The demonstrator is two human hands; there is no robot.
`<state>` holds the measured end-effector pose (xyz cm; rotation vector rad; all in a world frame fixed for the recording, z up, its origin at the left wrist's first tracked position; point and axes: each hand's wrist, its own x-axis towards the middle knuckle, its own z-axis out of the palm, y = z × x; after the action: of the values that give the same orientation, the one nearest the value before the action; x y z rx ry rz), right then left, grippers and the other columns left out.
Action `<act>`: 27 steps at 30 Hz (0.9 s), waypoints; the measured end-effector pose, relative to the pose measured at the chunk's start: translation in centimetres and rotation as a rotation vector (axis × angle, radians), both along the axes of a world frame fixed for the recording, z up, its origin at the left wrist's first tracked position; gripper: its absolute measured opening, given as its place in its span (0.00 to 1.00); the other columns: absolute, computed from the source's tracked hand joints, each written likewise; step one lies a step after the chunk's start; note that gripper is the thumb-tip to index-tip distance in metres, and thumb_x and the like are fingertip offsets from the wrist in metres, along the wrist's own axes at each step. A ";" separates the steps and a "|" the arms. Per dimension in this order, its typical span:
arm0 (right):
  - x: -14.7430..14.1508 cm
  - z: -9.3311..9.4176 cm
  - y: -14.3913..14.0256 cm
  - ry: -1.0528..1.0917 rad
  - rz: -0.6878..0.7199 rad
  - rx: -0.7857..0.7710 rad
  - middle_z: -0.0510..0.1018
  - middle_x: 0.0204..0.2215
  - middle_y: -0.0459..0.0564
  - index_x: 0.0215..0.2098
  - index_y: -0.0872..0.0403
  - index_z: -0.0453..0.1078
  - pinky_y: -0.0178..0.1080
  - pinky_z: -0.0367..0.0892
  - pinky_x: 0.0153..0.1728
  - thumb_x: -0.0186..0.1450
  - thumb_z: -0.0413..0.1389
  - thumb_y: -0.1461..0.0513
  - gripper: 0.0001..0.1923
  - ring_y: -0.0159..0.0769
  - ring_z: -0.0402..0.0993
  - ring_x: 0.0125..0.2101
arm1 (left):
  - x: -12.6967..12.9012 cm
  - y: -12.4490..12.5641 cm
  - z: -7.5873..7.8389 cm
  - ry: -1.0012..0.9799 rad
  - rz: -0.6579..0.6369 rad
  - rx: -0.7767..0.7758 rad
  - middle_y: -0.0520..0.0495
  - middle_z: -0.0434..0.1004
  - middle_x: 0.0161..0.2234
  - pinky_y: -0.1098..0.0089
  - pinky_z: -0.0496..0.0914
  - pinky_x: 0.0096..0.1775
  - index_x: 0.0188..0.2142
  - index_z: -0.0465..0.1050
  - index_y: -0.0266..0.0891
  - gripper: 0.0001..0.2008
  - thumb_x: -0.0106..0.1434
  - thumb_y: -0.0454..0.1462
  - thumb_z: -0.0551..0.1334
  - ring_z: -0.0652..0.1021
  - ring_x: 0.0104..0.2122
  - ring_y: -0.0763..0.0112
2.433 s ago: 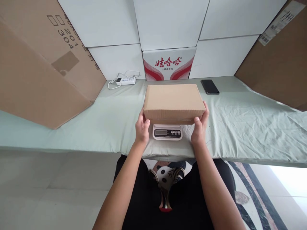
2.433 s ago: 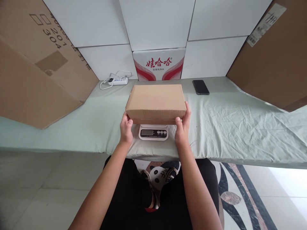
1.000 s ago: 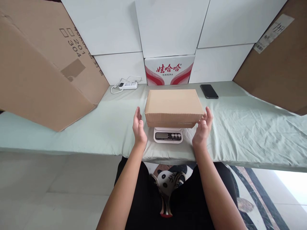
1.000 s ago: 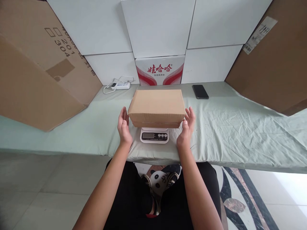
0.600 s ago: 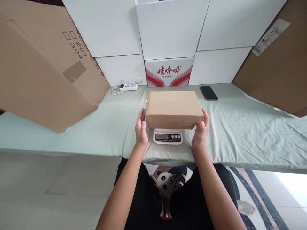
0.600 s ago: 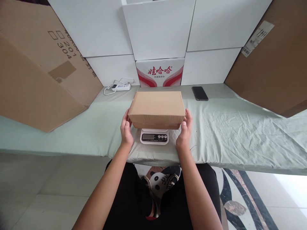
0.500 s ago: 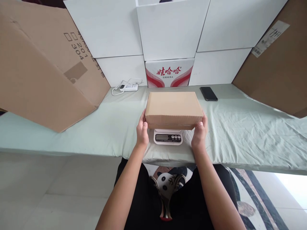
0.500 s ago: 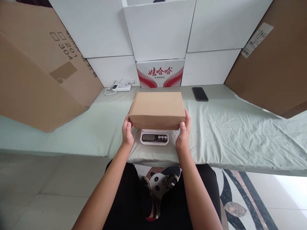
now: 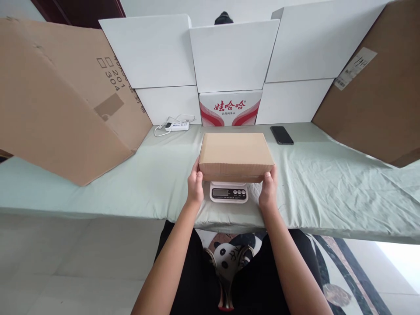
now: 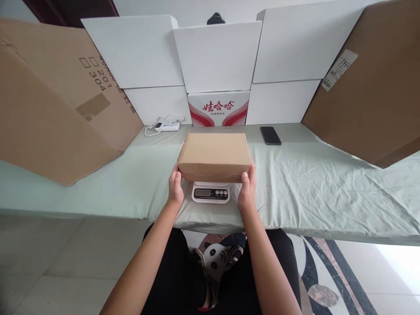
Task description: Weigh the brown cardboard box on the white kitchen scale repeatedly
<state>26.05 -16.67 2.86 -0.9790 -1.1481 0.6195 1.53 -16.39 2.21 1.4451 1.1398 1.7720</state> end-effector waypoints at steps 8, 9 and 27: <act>1.0 2.4 0.8 -0.207 -0.035 0.019 0.59 0.82 0.58 0.82 0.42 0.53 0.73 0.49 0.82 0.73 0.56 0.36 0.47 0.61 0.53 0.83 | -0.6 0.4 1.7 0.034 -0.061 0.030 0.34 0.86 0.63 0.49 0.75 0.68 0.69 0.76 0.43 0.37 0.76 0.65 0.56 0.80 0.69 0.43; 1.3 3.5 1.5 -0.243 -0.046 0.055 0.61 0.81 0.58 0.81 0.43 0.55 0.73 0.50 0.81 0.74 0.56 0.37 0.44 0.61 0.54 0.82 | -0.8 1.0 2.4 0.032 -0.068 0.050 0.35 0.85 0.64 0.50 0.75 0.68 0.69 0.76 0.43 0.37 0.76 0.65 0.56 0.80 0.69 0.43; 0.0 0.6 14.4 -0.106 0.065 -0.066 0.70 0.70 0.56 0.73 0.42 0.58 0.67 0.56 0.79 0.72 0.55 0.41 0.36 0.56 0.65 0.73 | -0.3 14.0 0.0 -0.070 -0.019 -0.238 0.38 0.84 0.62 0.52 0.72 0.70 0.60 0.75 0.45 0.34 0.75 0.68 0.56 0.79 0.69 0.48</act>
<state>26.09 -2.30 3.46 -1.0441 -1.2643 0.6676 1.22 -2.35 2.21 1.2401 1.2483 1.6000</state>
